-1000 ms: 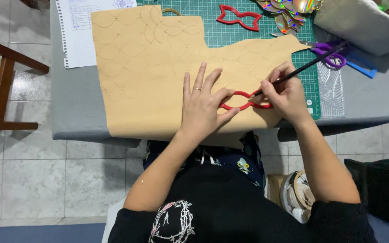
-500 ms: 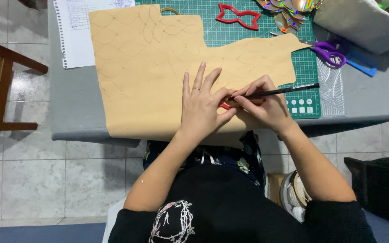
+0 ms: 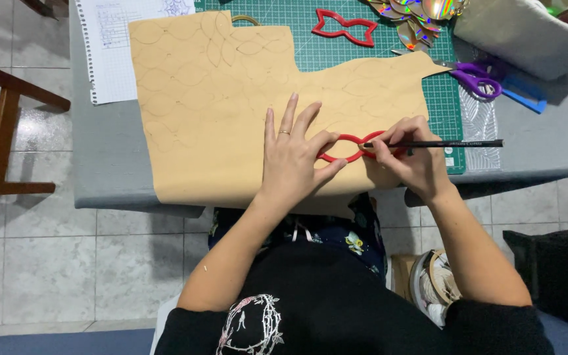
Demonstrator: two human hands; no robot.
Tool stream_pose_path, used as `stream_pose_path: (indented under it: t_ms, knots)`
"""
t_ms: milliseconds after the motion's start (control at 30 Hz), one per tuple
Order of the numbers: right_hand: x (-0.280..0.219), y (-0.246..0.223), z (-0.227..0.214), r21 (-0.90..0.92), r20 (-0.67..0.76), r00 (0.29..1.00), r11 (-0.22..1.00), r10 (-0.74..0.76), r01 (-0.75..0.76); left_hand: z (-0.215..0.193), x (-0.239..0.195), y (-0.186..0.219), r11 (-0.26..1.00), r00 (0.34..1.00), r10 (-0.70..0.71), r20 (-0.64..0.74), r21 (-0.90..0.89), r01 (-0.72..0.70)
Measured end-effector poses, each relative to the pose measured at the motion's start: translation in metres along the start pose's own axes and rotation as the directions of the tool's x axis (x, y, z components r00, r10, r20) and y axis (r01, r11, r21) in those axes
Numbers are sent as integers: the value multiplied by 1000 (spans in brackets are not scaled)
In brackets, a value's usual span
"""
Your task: Tracing a bow-shaped stencil onto a piece of leather using a pen on a cutting mat
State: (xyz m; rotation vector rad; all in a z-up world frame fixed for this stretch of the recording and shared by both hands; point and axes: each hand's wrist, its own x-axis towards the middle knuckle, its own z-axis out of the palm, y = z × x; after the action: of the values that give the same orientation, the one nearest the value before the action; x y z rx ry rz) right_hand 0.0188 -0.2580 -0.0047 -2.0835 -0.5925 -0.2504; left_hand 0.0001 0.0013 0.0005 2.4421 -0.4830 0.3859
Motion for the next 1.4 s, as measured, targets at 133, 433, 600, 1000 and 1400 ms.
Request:
stream_pose_path:
  t_ms: [133,433,600,1000,1400]
  knots:
    - [-2,6,-1,20,-30,999,999,42,-41,1,1,-1,1000,1000,8,3,3,-8]
    - [5,12,-15,84,-38,995,993,90,-86,0,2,-1,1000,1000,22,12,14,-22]
    - [5,11,-40,69,-21,989,987,145,-143,1,0,-2,1000,1000,24,13,4,-24]
    - [0,-19,-57,-220,-2,986,962,165,-161,1,1,-1,1000,1000,11,7,-6,-11]
    - [-4,-15,-15,101,-67,982,980,177,-170,0,0,1,1000,1000,0,7,-24,0]
